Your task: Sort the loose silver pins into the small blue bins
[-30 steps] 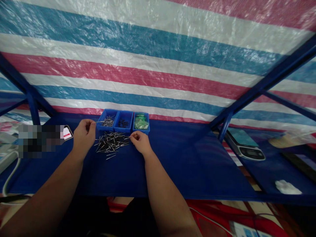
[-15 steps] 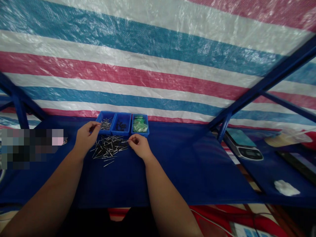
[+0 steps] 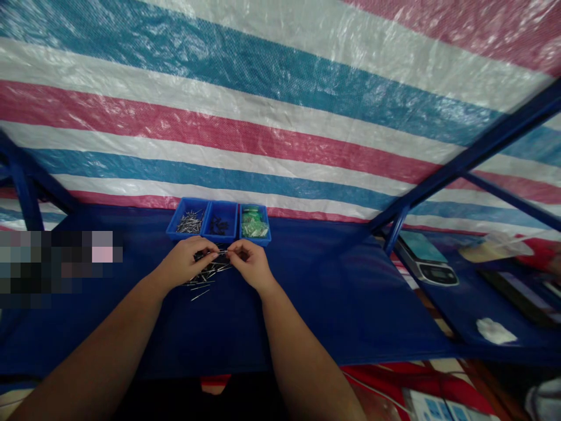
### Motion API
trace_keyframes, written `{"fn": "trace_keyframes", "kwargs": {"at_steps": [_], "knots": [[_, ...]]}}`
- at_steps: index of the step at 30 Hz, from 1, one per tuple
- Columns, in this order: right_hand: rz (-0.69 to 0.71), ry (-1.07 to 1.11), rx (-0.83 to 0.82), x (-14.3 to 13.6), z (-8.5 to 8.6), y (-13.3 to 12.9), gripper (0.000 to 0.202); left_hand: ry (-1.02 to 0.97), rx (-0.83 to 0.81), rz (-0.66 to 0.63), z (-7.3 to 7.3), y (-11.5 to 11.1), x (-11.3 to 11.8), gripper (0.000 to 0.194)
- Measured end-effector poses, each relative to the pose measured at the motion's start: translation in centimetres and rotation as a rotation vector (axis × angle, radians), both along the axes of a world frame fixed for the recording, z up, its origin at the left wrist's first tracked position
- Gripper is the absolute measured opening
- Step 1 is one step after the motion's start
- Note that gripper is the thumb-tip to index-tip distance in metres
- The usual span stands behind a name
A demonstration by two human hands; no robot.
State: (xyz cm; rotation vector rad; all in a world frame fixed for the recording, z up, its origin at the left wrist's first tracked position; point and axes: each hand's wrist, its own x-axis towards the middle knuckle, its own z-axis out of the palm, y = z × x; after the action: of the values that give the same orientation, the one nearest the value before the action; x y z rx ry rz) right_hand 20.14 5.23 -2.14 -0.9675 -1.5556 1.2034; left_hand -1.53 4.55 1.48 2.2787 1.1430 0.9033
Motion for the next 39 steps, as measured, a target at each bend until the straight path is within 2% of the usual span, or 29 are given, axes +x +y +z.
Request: {"fn": "trace_keyframes", "kwargs": {"at_steps": [3,5,7,10,12,14,17,21,24,28,34,39], "knots": [[-0.021,-0.038,0.062,-0.7,0.8,0.7,0.019,-0.057,-0.011,0.065,-0.1,0.3,-0.3,0.014],[-0.026,-0.084,0.109,-0.9,1.7,1.4,0.027,-0.115,-0.002,0.139,-0.1,0.5,-0.5,0.015],[-0.032,-0.154,0.145,-0.6,2.6,2.0,0.035,-0.177,0.018,0.257,-0.4,0.7,-0.8,0.017],[0.013,-0.397,0.17,0.3,3.6,2.2,0.02,-0.309,0.033,0.487,-0.9,1.1,-1.5,0.022],[0.069,-0.559,0.166,1.1,3.7,1.8,0.008,-0.396,0.032,0.617,-1.2,1.5,-2.1,0.025],[0.136,-0.655,0.152,1.7,3.5,1.2,0.008,-0.473,0.023,0.704,-1.5,2.0,-2.8,0.027],[0.222,-0.678,0.142,1.9,3.0,0.6,0.009,-0.583,-0.025,0.772,-1.8,2.7,-3.5,0.031],[0.257,-0.69,0.154,1.5,2.5,0.6,0.01,-0.649,-0.153,0.814,-2.0,3.3,-3.8,0.041],[0.271,-0.694,0.162,1.3,2.4,0.7,0.013,-0.657,-0.186,0.788,-1.6,3.1,-3.8,0.047],[0.275,-0.707,0.197,1.2,2.3,0.6,0.015,-0.538,-0.188,0.692,-0.7,2.4,-4.0,0.036],[0.304,-0.743,0.238,0.8,2.2,0.4,0.015,-0.165,-0.17,0.389,0.2,1.1,-3.9,0.021],[0.315,-0.764,0.254,0.7,2.2,0.4,0.015,0.058,-0.287,0.102,-0.4,0.7,-3.5,0.017]]}}
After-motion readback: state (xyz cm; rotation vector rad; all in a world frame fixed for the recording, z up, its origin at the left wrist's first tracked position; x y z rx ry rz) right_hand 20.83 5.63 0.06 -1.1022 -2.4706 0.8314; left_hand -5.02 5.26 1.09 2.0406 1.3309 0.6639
